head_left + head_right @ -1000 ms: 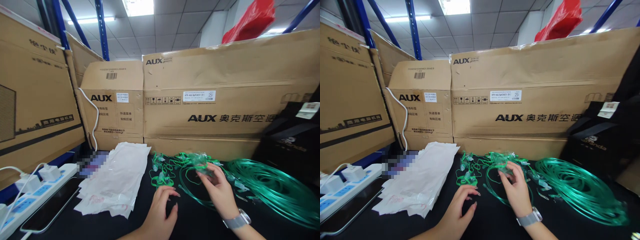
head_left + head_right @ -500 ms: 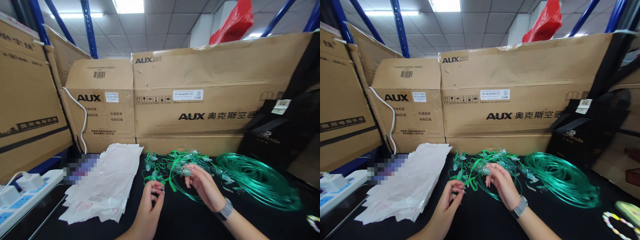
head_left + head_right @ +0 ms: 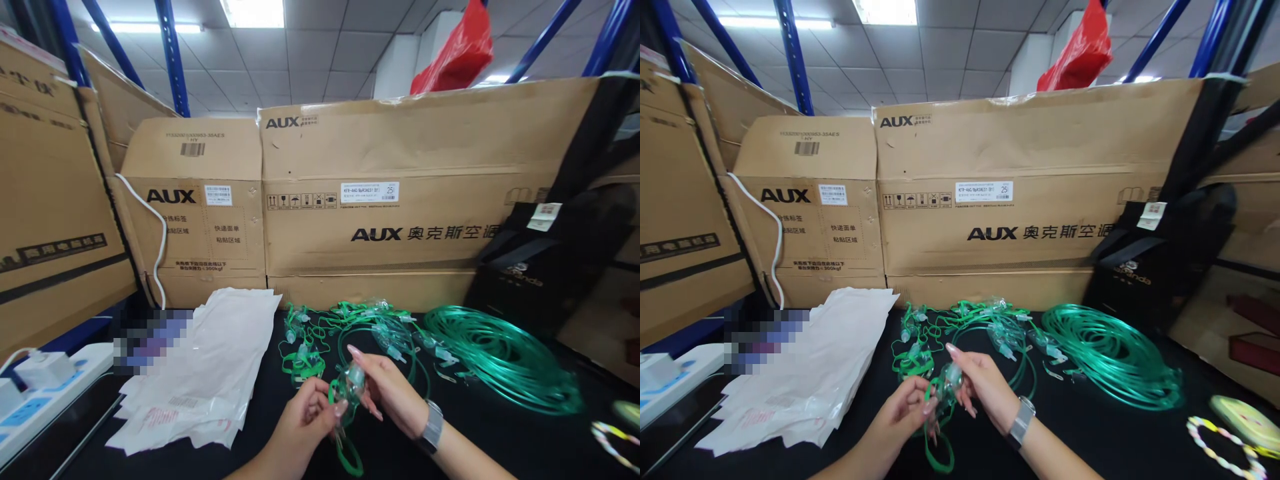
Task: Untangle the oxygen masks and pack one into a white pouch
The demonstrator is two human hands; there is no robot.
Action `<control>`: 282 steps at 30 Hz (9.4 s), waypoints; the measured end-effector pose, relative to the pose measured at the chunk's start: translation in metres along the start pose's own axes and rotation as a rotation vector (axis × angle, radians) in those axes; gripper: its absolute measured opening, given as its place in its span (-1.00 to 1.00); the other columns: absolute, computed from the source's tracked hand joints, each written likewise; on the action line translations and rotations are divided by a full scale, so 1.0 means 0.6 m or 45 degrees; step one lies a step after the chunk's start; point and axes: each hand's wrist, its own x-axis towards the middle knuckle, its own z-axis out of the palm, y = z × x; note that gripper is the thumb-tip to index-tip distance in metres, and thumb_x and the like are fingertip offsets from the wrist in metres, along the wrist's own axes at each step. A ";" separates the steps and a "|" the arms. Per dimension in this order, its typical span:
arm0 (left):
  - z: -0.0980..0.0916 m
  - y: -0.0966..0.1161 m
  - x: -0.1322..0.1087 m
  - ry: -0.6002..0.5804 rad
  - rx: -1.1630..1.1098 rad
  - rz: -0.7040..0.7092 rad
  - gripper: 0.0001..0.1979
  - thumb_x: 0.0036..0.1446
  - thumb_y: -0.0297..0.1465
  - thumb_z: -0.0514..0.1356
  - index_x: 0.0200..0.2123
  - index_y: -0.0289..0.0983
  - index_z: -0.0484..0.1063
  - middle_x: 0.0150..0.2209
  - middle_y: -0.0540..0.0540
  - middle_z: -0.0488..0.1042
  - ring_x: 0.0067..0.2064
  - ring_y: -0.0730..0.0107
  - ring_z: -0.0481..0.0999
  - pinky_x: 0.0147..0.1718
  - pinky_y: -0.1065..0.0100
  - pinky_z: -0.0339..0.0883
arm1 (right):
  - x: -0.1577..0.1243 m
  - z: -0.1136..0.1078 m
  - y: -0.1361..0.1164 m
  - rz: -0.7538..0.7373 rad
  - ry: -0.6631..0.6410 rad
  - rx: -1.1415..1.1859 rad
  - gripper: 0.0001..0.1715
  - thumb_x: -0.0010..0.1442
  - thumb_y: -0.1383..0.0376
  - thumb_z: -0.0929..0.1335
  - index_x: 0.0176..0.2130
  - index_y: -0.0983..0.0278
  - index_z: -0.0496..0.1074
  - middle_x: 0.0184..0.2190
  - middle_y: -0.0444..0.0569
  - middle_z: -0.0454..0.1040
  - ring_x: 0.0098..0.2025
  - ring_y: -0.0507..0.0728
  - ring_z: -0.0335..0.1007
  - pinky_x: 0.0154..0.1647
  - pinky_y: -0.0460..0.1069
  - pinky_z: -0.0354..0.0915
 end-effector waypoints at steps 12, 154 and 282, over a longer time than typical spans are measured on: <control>-0.004 -0.013 0.016 -0.069 -0.244 -0.191 -0.54 -0.22 -0.25 0.36 -0.26 -0.35 0.35 -0.51 -0.01 0.40 -0.51 0.42 0.41 -0.45 0.29 0.28 | 0.000 0.000 0.007 0.096 -0.113 -0.117 -0.44 0.02 -0.13 0.25 -0.55 0.32 0.23 -0.84 -0.23 0.27 -0.87 -0.09 0.12 -0.90 -0.23 0.01; -0.006 0.047 -0.001 0.168 -0.366 -0.039 -0.56 -0.23 -0.51 0.37 -0.20 -0.26 0.40 -0.49 0.02 0.47 -0.41 0.42 0.43 -0.13 0.29 0.23 | -0.039 0.018 0.008 -0.147 -0.244 0.557 -0.82 0.05 0.30 0.40 -0.40 0.41 0.52 -0.49 -0.04 0.47 -0.41 0.00 0.34 -0.27 -0.06 0.22; 0.029 0.047 -0.011 0.372 -0.185 0.152 -0.60 -0.35 -0.53 0.40 -0.39 -0.25 0.33 -0.52 0.07 0.56 -0.46 0.46 0.53 -0.44 0.51 0.40 | -0.054 0.046 0.008 -0.108 -0.053 0.573 -0.82 -0.22 0.41 0.50 -0.55 0.36 0.44 -0.62 -0.17 0.39 -0.56 -0.07 0.22 -0.50 -0.15 0.09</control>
